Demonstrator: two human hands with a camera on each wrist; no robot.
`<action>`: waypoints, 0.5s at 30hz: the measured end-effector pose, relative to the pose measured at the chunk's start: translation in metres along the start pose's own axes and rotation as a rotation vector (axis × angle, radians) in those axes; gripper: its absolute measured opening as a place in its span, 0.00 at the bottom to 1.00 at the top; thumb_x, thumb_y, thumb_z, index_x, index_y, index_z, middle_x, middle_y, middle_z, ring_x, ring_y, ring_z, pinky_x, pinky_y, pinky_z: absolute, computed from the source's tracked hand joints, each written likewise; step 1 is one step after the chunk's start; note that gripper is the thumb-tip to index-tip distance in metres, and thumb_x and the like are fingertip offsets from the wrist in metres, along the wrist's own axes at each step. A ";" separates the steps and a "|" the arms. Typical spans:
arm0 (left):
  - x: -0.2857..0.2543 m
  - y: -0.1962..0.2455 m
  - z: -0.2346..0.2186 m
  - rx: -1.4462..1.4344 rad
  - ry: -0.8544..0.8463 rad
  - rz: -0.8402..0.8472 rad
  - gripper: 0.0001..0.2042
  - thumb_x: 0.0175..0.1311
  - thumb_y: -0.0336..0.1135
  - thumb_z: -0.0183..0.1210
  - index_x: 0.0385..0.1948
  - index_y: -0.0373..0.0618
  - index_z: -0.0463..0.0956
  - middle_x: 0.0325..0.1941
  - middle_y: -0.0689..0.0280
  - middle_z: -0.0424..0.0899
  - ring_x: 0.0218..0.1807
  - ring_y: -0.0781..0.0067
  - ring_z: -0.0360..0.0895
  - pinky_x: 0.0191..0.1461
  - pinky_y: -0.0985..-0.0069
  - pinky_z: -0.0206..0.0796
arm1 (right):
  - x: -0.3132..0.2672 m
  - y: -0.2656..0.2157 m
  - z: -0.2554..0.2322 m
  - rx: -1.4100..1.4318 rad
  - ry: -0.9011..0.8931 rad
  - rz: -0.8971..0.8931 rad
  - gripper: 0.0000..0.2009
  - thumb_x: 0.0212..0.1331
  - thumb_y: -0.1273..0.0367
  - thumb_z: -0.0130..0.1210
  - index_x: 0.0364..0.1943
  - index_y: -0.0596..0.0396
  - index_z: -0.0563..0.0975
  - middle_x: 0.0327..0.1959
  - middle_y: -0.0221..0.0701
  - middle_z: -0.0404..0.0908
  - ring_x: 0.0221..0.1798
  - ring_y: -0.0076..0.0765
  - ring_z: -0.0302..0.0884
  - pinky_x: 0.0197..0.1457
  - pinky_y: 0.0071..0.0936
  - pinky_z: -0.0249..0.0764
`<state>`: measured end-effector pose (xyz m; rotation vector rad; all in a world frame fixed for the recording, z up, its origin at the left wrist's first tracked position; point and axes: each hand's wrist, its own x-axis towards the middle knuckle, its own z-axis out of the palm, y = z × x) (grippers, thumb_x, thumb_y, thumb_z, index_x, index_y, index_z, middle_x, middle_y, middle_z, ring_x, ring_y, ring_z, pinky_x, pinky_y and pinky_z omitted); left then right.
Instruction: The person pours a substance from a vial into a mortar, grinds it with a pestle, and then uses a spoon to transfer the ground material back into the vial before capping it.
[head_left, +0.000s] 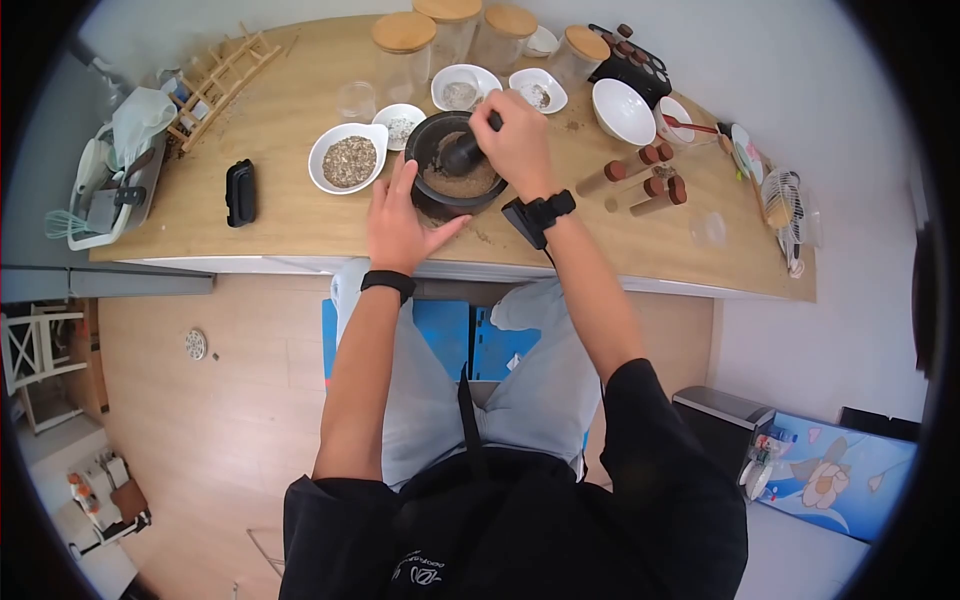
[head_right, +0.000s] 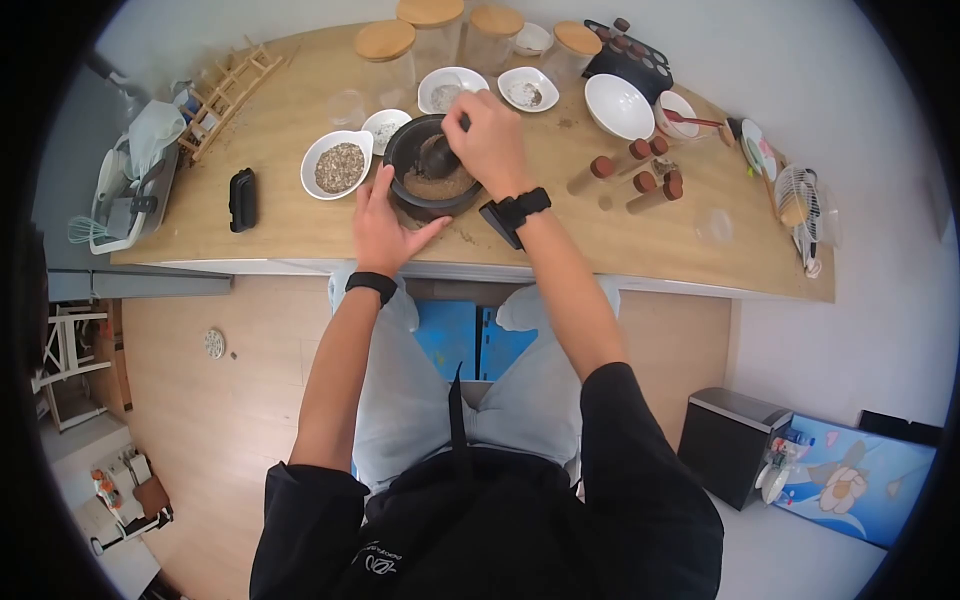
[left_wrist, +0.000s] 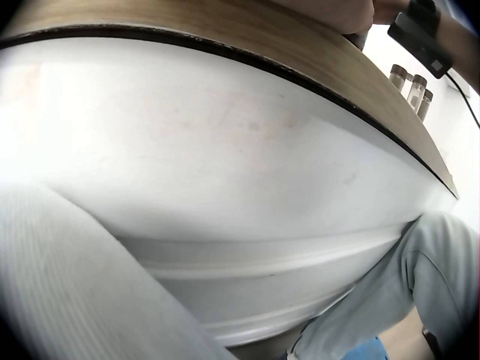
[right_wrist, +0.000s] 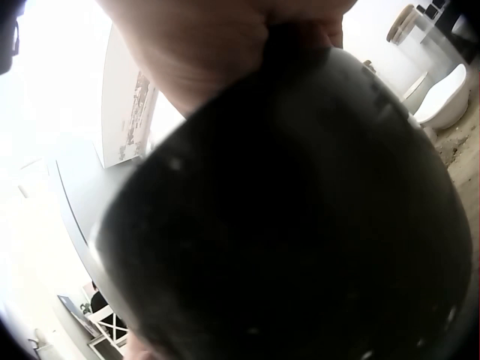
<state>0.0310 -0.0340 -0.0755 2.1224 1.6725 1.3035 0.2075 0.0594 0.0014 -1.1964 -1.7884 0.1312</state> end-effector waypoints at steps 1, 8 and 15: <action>0.000 0.000 0.000 -0.008 0.018 0.019 0.52 0.39 0.54 0.82 0.66 0.34 0.65 0.64 0.48 0.78 0.59 0.47 0.74 0.64 0.59 0.71 | 0.004 -0.003 0.002 -0.014 0.112 0.015 0.05 0.56 0.70 0.62 0.28 0.55 0.77 0.28 0.39 0.80 0.31 0.52 0.79 0.35 0.44 0.75; -0.004 -0.003 0.004 -0.021 0.045 0.039 0.52 0.38 0.54 0.82 0.66 0.34 0.66 0.63 0.48 0.78 0.59 0.46 0.74 0.63 0.58 0.71 | -0.003 0.006 0.002 0.020 0.044 0.019 0.05 0.56 0.71 0.62 0.27 0.55 0.78 0.28 0.39 0.80 0.31 0.52 0.80 0.35 0.44 0.75; -0.001 -0.006 0.002 -0.002 0.060 0.053 0.51 0.39 0.56 0.81 0.66 0.41 0.66 0.71 0.53 0.74 0.54 0.48 0.74 0.57 0.59 0.76 | 0.003 -0.001 0.007 -0.030 0.090 -0.014 0.05 0.55 0.70 0.63 0.28 0.53 0.79 0.28 0.38 0.80 0.32 0.52 0.81 0.35 0.43 0.76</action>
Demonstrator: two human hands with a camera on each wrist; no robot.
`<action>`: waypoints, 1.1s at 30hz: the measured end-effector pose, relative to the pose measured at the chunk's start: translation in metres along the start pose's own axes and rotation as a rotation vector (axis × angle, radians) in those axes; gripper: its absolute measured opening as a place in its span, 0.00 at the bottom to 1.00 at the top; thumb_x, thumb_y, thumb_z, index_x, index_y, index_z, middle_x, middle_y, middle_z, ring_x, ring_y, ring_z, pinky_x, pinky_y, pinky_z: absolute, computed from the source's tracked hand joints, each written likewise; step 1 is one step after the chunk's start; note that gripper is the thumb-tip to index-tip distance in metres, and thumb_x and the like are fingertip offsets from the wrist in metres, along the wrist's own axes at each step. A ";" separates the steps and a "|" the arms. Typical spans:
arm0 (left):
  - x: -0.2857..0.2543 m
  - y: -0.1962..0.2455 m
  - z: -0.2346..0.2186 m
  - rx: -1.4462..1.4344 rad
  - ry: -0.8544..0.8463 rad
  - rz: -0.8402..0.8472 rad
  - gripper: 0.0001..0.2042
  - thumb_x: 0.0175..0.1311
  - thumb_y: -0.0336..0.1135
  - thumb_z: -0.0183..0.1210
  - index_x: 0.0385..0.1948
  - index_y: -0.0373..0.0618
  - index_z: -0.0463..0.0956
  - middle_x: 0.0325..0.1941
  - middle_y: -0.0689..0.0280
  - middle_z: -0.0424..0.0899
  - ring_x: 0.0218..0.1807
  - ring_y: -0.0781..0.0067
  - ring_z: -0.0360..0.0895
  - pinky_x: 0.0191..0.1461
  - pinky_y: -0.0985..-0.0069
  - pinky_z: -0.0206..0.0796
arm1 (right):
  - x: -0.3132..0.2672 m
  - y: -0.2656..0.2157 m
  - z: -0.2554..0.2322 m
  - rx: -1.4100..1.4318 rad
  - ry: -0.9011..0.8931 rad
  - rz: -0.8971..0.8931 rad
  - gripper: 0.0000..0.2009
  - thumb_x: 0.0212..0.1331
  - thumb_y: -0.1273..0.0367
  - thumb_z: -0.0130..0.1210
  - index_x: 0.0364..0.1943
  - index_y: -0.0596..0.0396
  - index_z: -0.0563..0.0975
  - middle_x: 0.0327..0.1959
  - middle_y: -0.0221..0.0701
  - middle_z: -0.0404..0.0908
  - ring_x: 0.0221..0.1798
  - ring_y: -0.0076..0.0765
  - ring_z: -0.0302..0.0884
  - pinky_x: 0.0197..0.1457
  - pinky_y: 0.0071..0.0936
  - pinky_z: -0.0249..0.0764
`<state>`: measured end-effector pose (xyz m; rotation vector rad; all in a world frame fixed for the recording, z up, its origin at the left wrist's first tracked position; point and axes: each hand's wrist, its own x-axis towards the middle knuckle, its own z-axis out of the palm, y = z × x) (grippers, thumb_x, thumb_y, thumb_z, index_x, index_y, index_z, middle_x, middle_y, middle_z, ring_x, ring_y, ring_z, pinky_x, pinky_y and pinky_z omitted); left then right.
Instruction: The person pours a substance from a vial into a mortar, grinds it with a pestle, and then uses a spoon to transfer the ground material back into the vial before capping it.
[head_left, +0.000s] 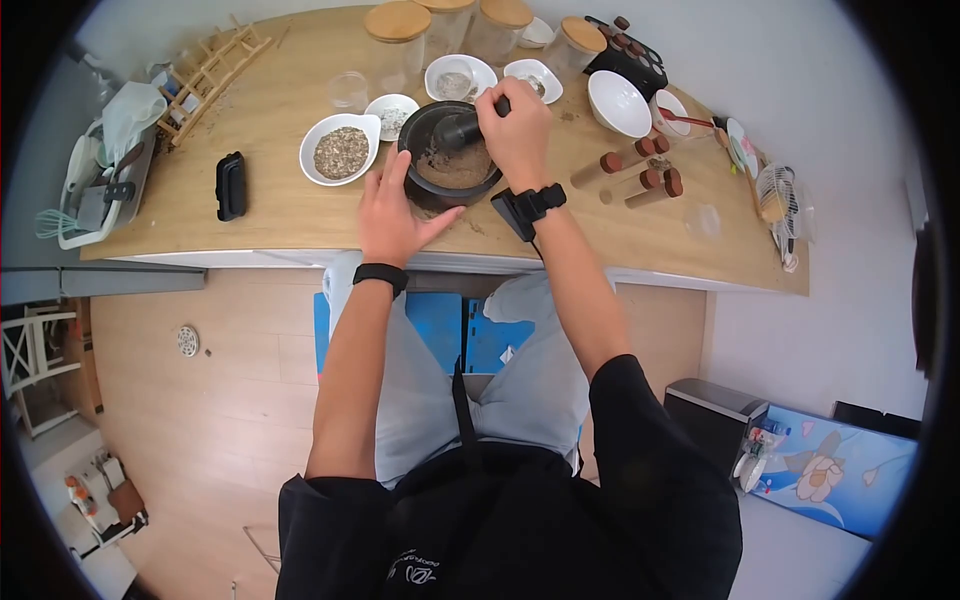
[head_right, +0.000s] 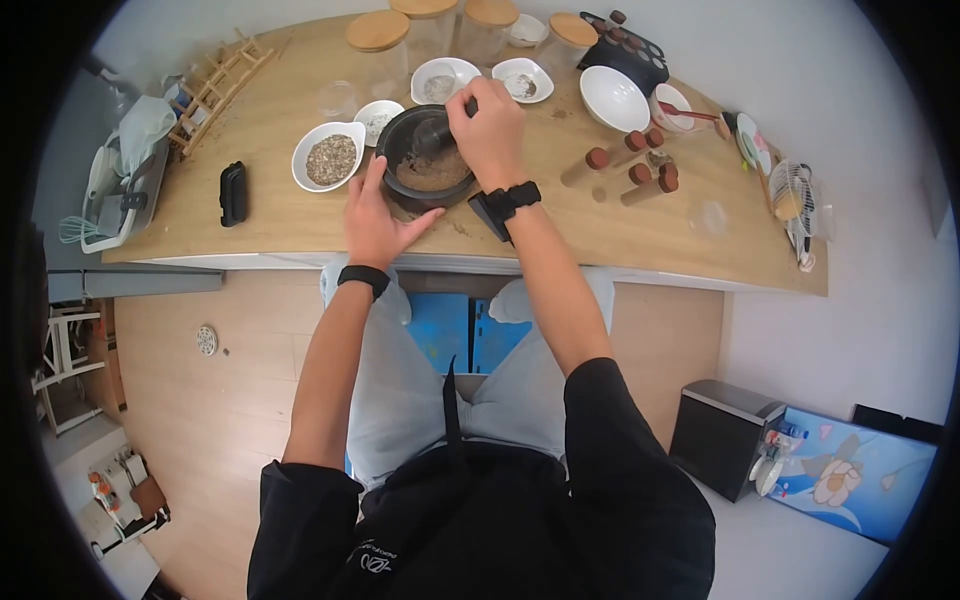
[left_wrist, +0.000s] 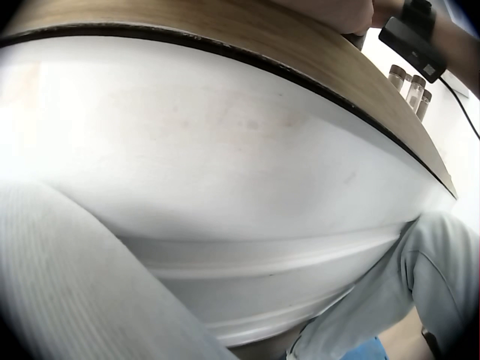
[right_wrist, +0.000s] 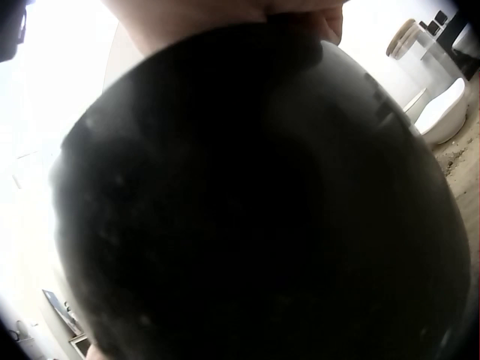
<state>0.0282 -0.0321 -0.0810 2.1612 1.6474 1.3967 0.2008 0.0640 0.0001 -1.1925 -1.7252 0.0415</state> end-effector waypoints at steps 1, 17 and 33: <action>0.003 -0.001 -0.002 -0.002 -0.003 -0.006 0.51 0.39 0.56 0.81 0.66 0.41 0.66 0.71 0.53 0.74 0.54 0.48 0.74 0.57 0.59 0.76 | -0.001 -0.005 0.000 0.005 -0.023 -0.007 0.05 0.55 0.70 0.63 0.28 0.53 0.79 0.28 0.38 0.81 0.32 0.52 0.81 0.35 0.43 0.76; -0.001 -0.002 0.000 0.018 0.017 0.008 0.50 0.39 0.57 0.81 0.65 0.41 0.67 0.70 0.54 0.75 0.52 0.52 0.75 0.54 0.61 0.78 | -0.003 -0.006 -0.006 0.015 -0.066 -0.083 0.06 0.55 0.71 0.63 0.27 0.53 0.77 0.27 0.37 0.79 0.28 0.50 0.79 0.31 0.43 0.75; -0.001 -0.002 0.001 0.012 0.026 0.010 0.51 0.38 0.58 0.81 0.66 0.43 0.66 0.70 0.55 0.75 0.52 0.53 0.76 0.52 0.61 0.78 | -0.002 -0.013 -0.031 -0.043 0.011 -0.063 0.05 0.56 0.75 0.62 0.28 0.56 0.76 0.27 0.37 0.77 0.27 0.48 0.76 0.31 0.40 0.72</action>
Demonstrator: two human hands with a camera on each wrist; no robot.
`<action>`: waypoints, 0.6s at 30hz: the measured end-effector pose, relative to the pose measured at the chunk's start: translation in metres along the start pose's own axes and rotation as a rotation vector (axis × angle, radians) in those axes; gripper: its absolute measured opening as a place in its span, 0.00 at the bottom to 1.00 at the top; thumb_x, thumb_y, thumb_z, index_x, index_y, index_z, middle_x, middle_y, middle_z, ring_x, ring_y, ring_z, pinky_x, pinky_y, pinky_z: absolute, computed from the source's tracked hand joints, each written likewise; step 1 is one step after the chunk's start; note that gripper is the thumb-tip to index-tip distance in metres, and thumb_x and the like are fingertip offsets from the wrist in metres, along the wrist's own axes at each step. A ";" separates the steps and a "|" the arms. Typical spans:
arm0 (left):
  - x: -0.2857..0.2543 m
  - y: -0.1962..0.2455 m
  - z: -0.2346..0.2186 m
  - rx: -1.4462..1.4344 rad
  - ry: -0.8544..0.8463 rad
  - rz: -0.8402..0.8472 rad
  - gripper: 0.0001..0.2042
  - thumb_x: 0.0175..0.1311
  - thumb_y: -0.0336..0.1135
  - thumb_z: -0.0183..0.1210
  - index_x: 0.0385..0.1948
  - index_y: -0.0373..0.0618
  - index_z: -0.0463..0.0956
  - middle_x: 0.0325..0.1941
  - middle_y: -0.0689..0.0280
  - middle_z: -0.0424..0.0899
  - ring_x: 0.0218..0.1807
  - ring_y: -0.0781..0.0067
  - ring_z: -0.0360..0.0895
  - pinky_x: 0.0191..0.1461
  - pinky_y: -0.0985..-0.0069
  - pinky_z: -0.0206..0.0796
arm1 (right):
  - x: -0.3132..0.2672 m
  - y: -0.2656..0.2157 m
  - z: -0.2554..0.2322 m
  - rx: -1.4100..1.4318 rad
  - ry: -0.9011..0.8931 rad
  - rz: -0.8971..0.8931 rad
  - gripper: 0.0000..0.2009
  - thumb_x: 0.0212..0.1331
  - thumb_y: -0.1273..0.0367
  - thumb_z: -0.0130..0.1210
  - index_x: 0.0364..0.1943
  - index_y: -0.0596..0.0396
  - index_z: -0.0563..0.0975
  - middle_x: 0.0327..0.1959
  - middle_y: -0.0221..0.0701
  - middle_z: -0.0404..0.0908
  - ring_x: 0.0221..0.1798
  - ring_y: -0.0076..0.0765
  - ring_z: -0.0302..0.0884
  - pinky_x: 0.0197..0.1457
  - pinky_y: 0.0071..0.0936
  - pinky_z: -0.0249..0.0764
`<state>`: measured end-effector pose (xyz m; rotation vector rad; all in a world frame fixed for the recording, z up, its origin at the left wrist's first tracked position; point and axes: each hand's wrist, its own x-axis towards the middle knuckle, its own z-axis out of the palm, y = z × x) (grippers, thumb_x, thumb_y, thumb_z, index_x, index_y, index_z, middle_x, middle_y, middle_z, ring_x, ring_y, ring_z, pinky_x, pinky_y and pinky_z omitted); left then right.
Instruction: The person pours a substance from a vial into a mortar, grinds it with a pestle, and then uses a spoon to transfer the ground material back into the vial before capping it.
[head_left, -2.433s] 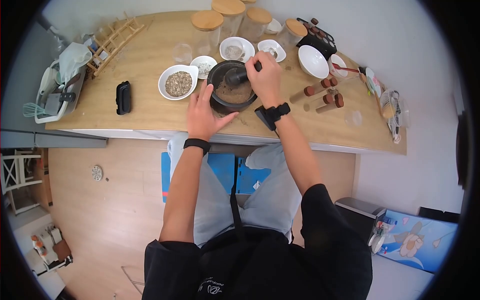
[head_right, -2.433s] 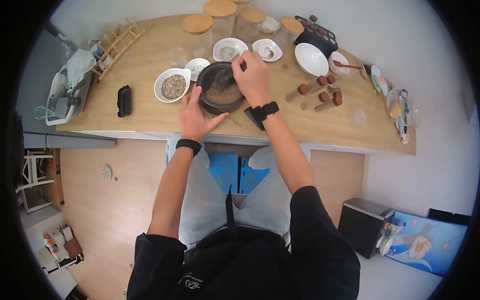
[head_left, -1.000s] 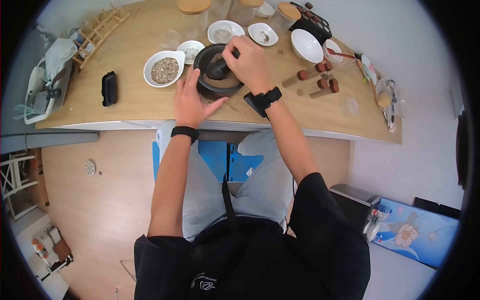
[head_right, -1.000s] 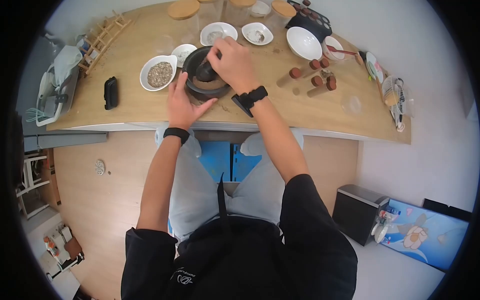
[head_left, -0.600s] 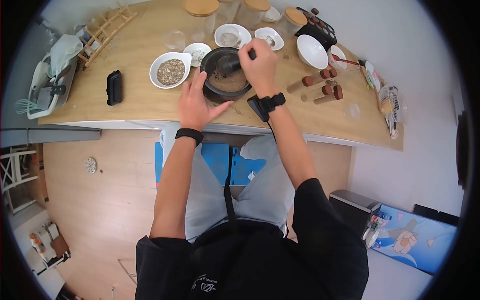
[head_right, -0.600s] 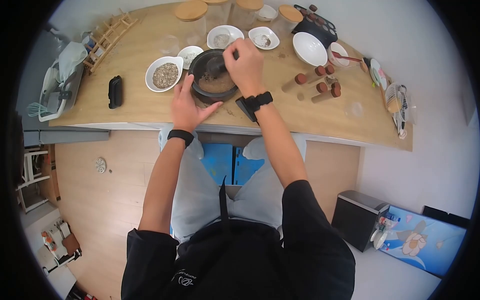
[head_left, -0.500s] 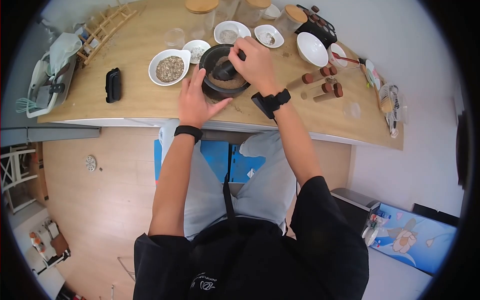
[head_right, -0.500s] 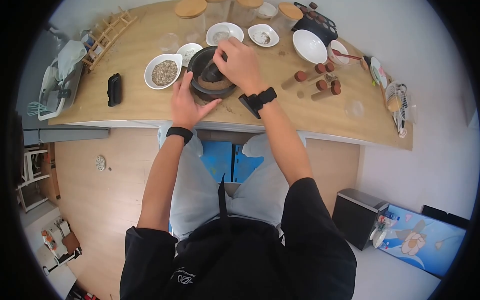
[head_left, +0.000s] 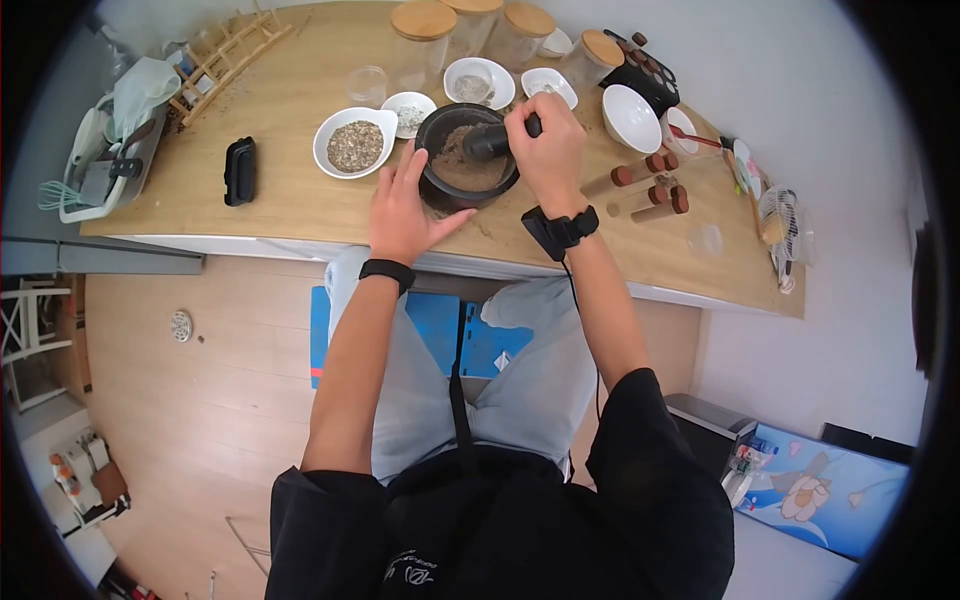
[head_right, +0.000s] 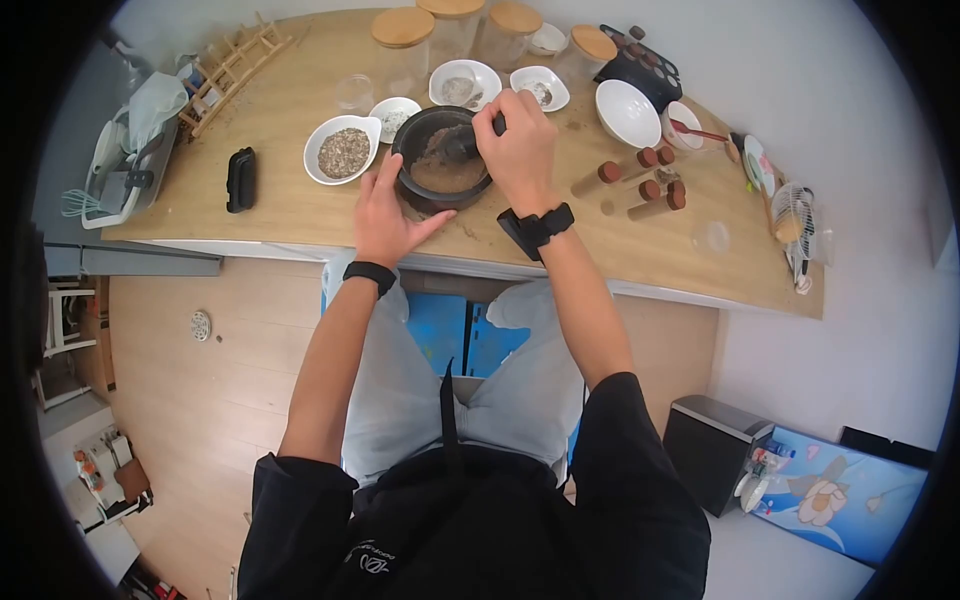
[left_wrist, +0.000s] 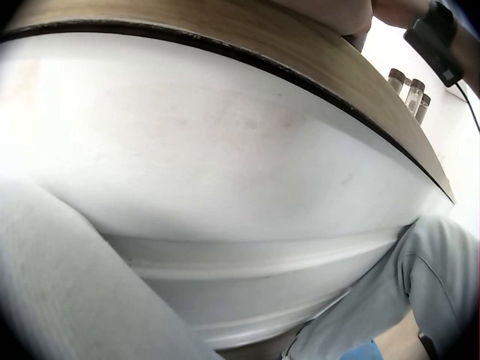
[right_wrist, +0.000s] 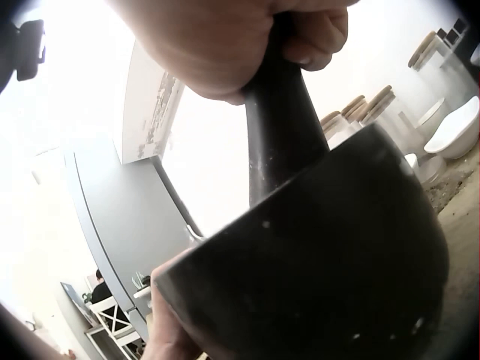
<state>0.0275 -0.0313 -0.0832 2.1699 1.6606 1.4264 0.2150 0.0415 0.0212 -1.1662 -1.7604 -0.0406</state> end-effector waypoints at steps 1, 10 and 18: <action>0.001 0.000 0.000 0.008 0.016 0.021 0.50 0.38 0.57 0.81 0.66 0.43 0.66 0.71 0.54 0.75 0.52 0.53 0.76 0.52 0.61 0.78 | -0.002 0.003 -0.001 -0.003 -0.002 0.000 0.05 0.56 0.75 0.62 0.28 0.56 0.76 0.27 0.37 0.77 0.27 0.48 0.76 0.31 0.40 0.72; 0.001 0.000 -0.001 -0.031 -0.008 0.012 0.52 0.39 0.56 0.82 0.66 0.36 0.65 0.66 0.47 0.77 0.59 0.47 0.76 0.59 0.58 0.76 | 0.000 0.008 0.023 0.045 -0.144 -0.055 0.06 0.57 0.74 0.63 0.29 0.56 0.76 0.28 0.37 0.77 0.30 0.52 0.79 0.33 0.45 0.74; -0.003 -0.001 0.003 -0.018 0.009 0.036 0.52 0.39 0.57 0.81 0.68 0.44 0.63 0.70 0.51 0.74 0.53 0.49 0.76 0.54 0.59 0.77 | 0.002 0.008 0.016 0.039 -0.129 -0.015 0.05 0.57 0.73 0.62 0.29 0.56 0.77 0.29 0.39 0.79 0.32 0.51 0.80 0.36 0.43 0.75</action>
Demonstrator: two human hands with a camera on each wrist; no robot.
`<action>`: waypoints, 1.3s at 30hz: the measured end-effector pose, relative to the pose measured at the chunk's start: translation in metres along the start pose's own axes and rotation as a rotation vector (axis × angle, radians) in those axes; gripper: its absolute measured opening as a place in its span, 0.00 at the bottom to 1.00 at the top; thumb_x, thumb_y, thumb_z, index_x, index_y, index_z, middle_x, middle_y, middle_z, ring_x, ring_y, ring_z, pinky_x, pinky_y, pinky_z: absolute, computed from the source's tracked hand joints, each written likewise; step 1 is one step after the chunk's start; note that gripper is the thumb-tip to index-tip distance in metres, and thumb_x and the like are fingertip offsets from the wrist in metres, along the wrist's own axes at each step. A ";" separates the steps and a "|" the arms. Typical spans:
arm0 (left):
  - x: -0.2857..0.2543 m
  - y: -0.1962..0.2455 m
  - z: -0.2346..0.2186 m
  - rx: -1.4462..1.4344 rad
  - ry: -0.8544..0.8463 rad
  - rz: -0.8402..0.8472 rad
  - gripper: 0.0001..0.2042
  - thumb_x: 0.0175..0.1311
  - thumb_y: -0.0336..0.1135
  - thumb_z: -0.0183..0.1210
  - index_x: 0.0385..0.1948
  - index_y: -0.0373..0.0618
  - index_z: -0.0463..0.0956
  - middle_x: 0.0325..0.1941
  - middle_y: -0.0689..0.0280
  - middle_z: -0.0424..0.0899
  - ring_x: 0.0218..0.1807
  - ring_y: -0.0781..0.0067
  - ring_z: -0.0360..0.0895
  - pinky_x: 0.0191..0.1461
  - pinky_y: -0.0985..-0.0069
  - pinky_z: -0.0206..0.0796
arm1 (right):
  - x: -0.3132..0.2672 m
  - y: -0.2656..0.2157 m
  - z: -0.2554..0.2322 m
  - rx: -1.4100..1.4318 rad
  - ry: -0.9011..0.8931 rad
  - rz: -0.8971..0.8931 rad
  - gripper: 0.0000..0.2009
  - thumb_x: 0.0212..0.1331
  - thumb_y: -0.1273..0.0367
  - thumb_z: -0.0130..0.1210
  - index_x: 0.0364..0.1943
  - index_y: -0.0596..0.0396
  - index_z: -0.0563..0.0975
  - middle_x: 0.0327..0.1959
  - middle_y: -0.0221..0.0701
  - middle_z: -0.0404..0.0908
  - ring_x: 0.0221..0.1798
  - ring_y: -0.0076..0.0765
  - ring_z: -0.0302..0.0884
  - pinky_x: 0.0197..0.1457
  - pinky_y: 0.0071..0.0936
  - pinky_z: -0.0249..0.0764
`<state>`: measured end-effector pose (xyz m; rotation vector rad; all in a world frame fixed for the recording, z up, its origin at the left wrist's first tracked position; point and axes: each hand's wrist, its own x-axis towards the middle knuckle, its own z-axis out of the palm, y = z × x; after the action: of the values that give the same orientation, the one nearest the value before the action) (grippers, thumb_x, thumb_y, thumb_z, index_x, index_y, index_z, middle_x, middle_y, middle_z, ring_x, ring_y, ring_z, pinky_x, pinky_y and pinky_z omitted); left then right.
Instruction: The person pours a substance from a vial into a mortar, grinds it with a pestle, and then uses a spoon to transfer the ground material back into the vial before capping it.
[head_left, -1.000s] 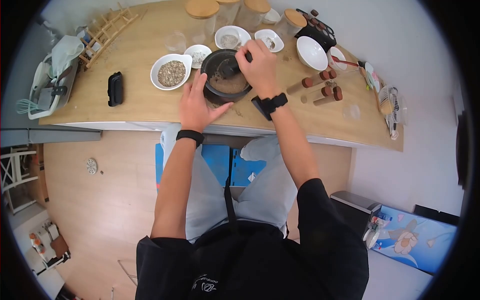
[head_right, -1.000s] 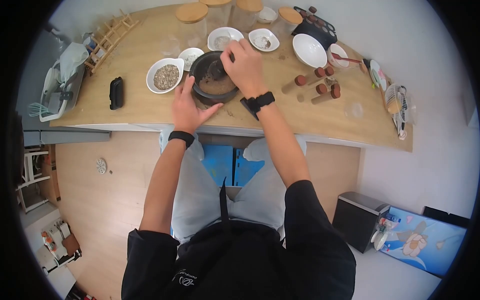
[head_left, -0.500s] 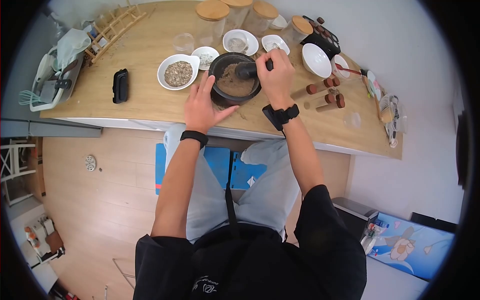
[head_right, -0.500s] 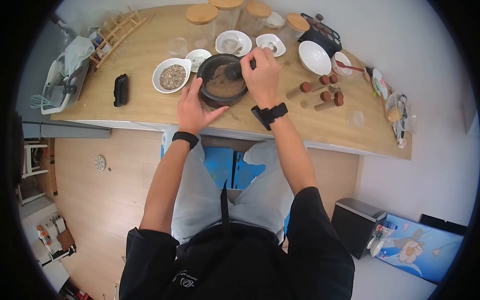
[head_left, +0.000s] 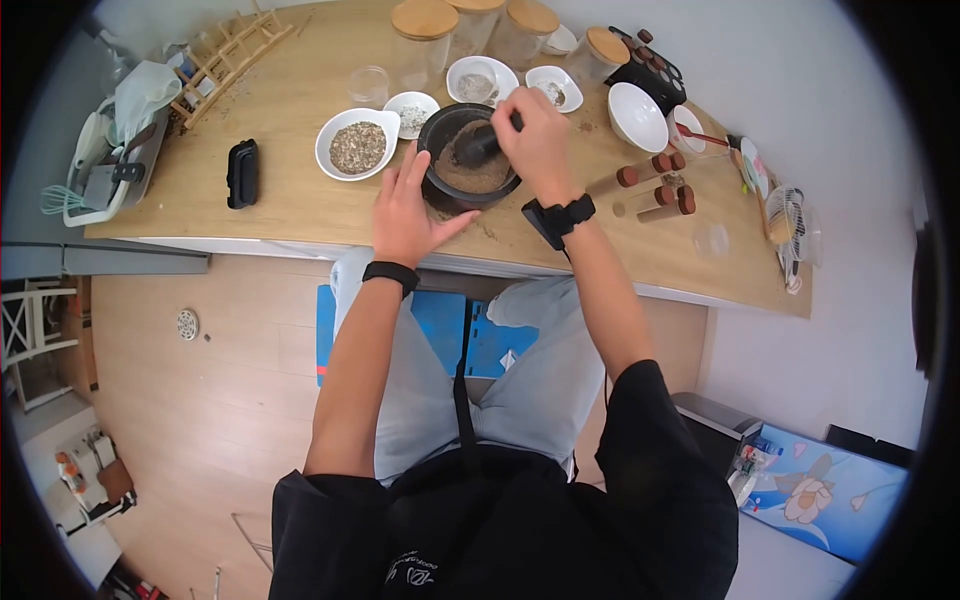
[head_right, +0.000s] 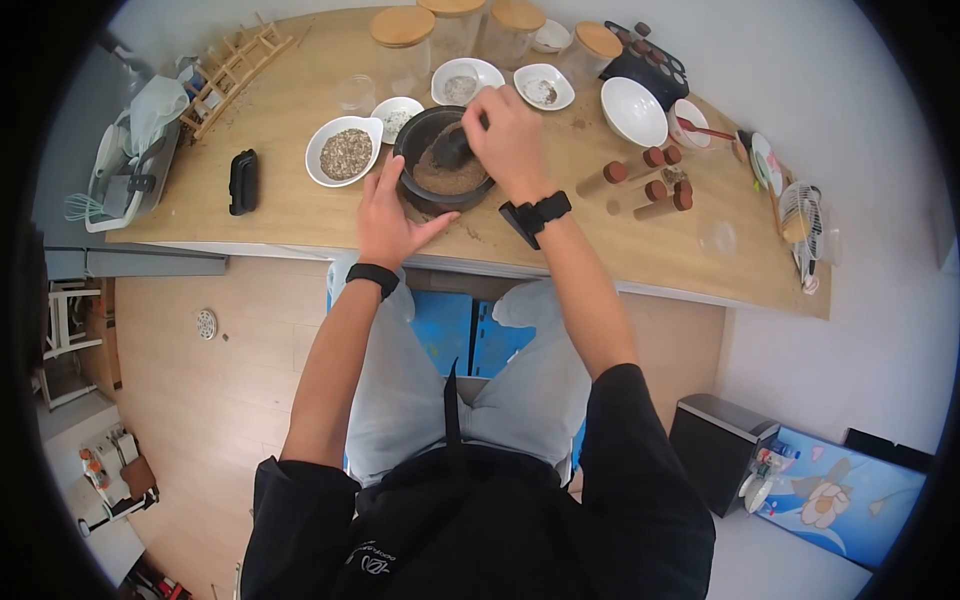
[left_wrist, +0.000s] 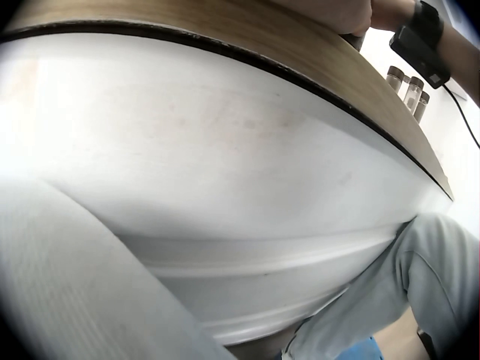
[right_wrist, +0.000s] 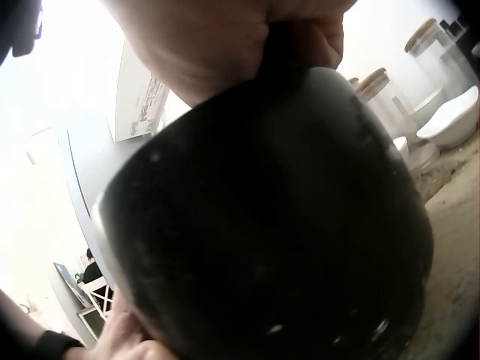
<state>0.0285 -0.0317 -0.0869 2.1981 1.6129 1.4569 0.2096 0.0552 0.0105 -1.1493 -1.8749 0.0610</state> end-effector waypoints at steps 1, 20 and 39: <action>0.002 -0.001 0.000 0.009 -0.001 -0.008 0.53 0.39 0.57 0.81 0.68 0.44 0.63 0.70 0.51 0.74 0.52 0.49 0.76 0.54 0.59 0.77 | 0.000 0.001 0.002 0.001 -0.002 -0.008 0.05 0.57 0.73 0.62 0.29 0.56 0.77 0.29 0.39 0.79 0.32 0.51 0.80 0.36 0.43 0.75; 0.005 0.005 -0.006 0.011 -0.076 -0.084 0.52 0.39 0.53 0.83 0.67 0.36 0.65 0.65 0.49 0.77 0.60 0.49 0.75 0.62 0.60 0.74 | 0.007 0.000 0.005 0.008 -0.071 0.018 0.09 0.61 0.70 0.62 0.28 0.58 0.75 0.29 0.41 0.80 0.33 0.52 0.79 0.37 0.42 0.74; 0.003 0.005 -0.004 0.022 -0.023 -0.055 0.50 0.40 0.58 0.80 0.66 0.42 0.66 0.71 0.54 0.73 0.54 0.50 0.76 0.54 0.60 0.79 | 0.000 0.003 0.012 0.066 -0.078 0.020 0.07 0.62 0.68 0.61 0.30 0.57 0.77 0.30 0.42 0.81 0.33 0.55 0.80 0.38 0.47 0.75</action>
<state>0.0296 -0.0334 -0.0805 2.1550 1.6763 1.4013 0.2028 0.0614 0.0019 -1.1348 -1.9153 0.1805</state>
